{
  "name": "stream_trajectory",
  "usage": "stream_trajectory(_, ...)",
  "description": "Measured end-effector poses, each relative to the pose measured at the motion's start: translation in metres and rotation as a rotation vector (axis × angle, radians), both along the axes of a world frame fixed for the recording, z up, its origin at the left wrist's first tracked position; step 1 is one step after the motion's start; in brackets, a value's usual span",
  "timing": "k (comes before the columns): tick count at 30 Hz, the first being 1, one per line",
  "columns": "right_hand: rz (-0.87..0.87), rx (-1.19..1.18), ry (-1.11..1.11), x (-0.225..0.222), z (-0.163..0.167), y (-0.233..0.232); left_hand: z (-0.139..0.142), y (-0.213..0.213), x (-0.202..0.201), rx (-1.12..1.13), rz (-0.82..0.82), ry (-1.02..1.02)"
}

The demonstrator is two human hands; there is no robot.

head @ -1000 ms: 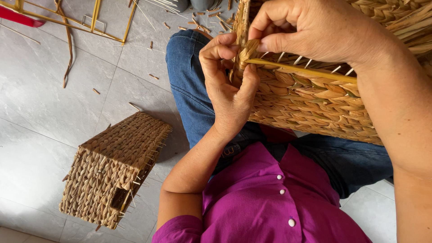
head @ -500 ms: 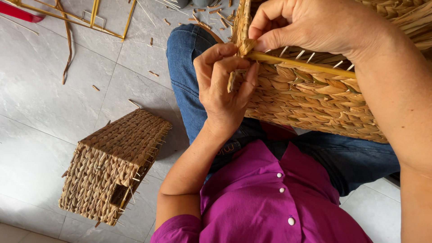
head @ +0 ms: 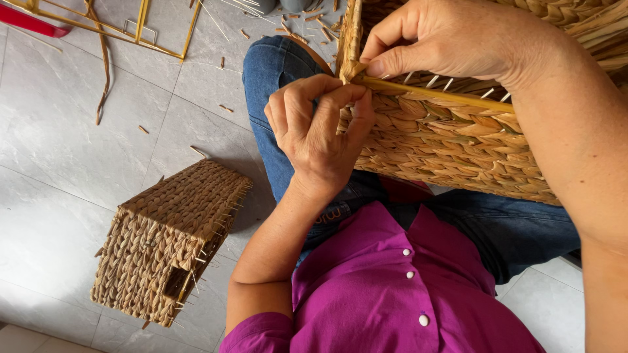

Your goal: The person sits on the floor with a woven water-hyacinth basket on their lap and weaves flat strips around the basket's rim, tucking and tightening the strips by hand to bind the edge. They work the strip along the rim section by section, pressing each wrap into place with their fingers.

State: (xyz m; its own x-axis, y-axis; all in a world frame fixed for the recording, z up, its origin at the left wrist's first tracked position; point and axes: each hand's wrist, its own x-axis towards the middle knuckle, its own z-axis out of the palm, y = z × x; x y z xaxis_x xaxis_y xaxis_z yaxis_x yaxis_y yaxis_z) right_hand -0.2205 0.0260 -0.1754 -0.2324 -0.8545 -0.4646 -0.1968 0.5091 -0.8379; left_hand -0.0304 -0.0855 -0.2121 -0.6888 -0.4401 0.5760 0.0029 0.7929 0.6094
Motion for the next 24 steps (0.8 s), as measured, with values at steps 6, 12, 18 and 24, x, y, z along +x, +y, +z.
stream_trajectory(6,-0.089,-0.145,0.061,0.0,-0.001,0.005,0.005,-0.004,0.012,0.332,-0.208,0.063)
stream_trajectory(12,-0.18,-0.395,0.639,0.03,0.043,0.012,-0.004,-0.019,0.009,1.132,-0.288,0.05)
stream_trajectory(18,-0.054,-0.44,1.205,0.087,0.031,0.024,-0.027,-0.026,-0.007,0.944,-0.423,0.057)
stream_trajectory(24,-0.188,-0.557,1.288,0.098,-0.003,0.025,-0.025,-0.025,0.0,0.91,-0.42,0.041)
